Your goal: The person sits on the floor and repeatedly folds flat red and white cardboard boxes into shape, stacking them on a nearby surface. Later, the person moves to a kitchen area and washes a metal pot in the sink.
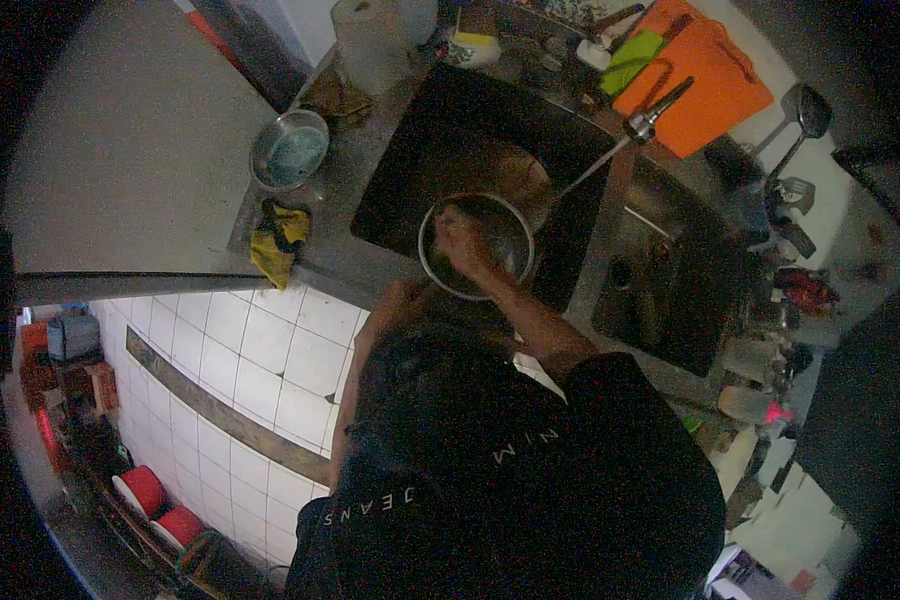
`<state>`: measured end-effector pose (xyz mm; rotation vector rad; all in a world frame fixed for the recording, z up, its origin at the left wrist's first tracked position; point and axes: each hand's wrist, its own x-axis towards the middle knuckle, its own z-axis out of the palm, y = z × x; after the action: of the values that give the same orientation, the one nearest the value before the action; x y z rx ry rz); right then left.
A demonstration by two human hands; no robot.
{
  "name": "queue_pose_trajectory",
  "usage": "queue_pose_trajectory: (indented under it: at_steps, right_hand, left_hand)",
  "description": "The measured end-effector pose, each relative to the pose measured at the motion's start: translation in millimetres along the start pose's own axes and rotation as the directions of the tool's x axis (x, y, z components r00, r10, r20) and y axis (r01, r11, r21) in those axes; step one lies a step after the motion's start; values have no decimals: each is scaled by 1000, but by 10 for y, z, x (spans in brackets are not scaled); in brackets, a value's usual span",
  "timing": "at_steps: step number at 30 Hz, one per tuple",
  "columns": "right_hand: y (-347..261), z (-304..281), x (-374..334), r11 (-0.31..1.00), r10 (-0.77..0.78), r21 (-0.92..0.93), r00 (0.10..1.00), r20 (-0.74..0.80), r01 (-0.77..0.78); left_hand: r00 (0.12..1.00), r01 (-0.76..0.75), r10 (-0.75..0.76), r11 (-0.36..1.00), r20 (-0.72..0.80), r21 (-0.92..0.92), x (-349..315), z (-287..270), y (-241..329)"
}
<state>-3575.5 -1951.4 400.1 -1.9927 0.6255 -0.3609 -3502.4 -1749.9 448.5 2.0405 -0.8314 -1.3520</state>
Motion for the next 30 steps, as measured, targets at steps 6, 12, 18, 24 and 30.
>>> queue_pose_trajectory:
  at_steps: [6, 12, 18, 24, 30]
  right_hand:
    - [368, -359, 25, 904, -207, -342, 963, 173, 256]
    - [429, -615, -221, 876, 299, -476, 857, 420, -73]
    - [578, -51, -534, 802, -169, -475, 900, 402, 362]
    - [1064, -341, 127, 777, -200, -563, 959, 200, 280]
    - [528, -748, -207, 708, 161, -701, 948, 276, 84]
  left_hand:
    - [997, -30, 24, 997, -74, -75, -19, 111, -18]
    - [991, -67, 61, 997, -116, -46, 3, 159, -13]
    - [996, -69, 65, 995, -52, -78, -31, 98, 107]
    - [996, -63, 57, 994, -73, -88, 15, 118, 164]
    - [992, -42, 30, 994, -121, -97, 86, 273, 24]
